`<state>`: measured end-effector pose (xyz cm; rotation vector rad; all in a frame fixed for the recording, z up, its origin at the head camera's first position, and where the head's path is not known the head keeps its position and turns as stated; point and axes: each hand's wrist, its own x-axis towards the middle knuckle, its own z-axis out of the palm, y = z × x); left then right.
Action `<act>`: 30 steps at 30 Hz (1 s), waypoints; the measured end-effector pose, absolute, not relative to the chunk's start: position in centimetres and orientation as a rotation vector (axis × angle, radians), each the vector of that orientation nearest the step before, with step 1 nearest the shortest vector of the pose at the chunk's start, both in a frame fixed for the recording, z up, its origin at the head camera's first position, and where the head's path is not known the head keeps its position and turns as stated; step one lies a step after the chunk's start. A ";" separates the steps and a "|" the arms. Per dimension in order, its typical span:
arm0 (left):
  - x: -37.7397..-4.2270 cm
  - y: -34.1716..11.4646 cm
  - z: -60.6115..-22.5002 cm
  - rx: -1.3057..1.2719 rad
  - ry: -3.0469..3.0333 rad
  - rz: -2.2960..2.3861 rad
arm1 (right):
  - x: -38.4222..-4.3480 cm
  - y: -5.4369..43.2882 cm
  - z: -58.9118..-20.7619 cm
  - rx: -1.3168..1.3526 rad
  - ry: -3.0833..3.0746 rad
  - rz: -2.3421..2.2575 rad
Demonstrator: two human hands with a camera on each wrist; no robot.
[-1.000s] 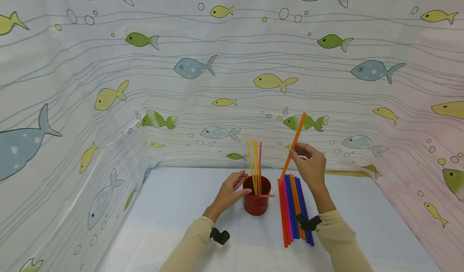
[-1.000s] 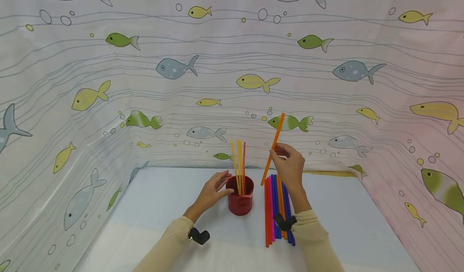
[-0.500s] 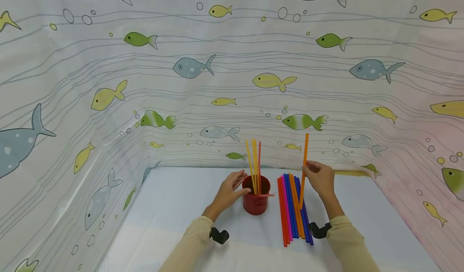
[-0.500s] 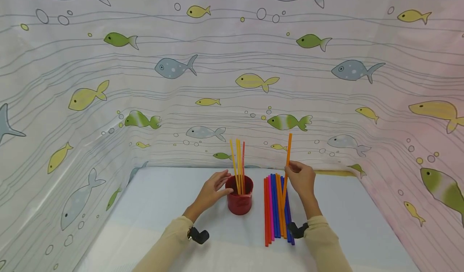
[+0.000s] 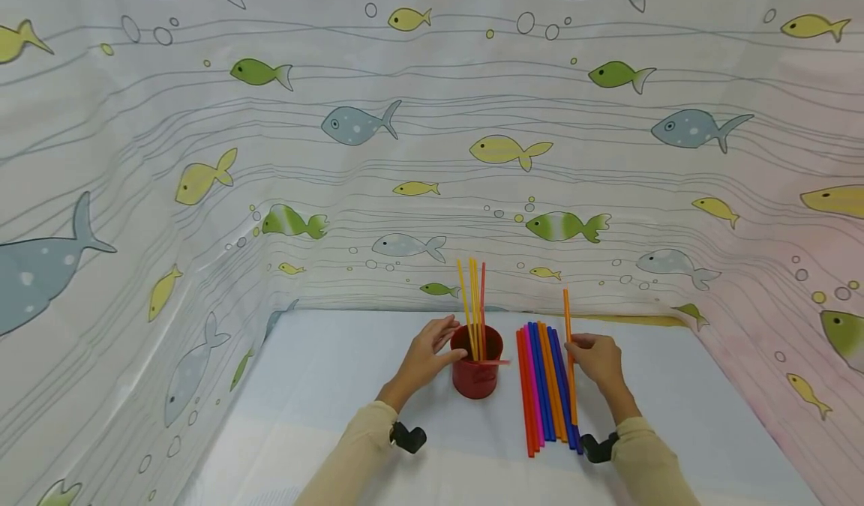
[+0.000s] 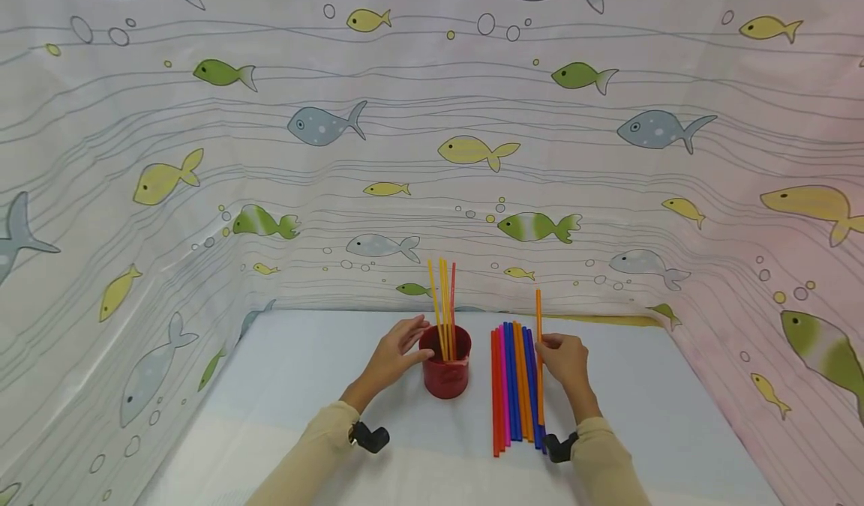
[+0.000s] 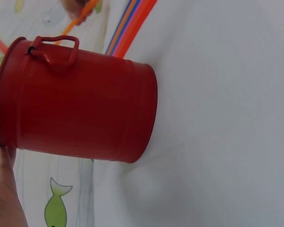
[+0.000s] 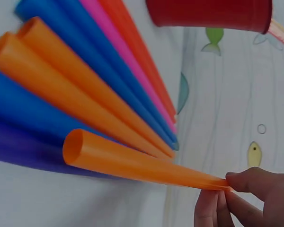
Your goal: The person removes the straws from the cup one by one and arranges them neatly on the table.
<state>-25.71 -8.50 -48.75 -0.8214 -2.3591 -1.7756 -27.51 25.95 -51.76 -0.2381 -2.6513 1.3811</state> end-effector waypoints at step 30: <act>-27.9 -8.8 -51.9 -0.775 -2.375 -1.752 | -26.5 27.4 -56.0 -0.288 -2.834 1.318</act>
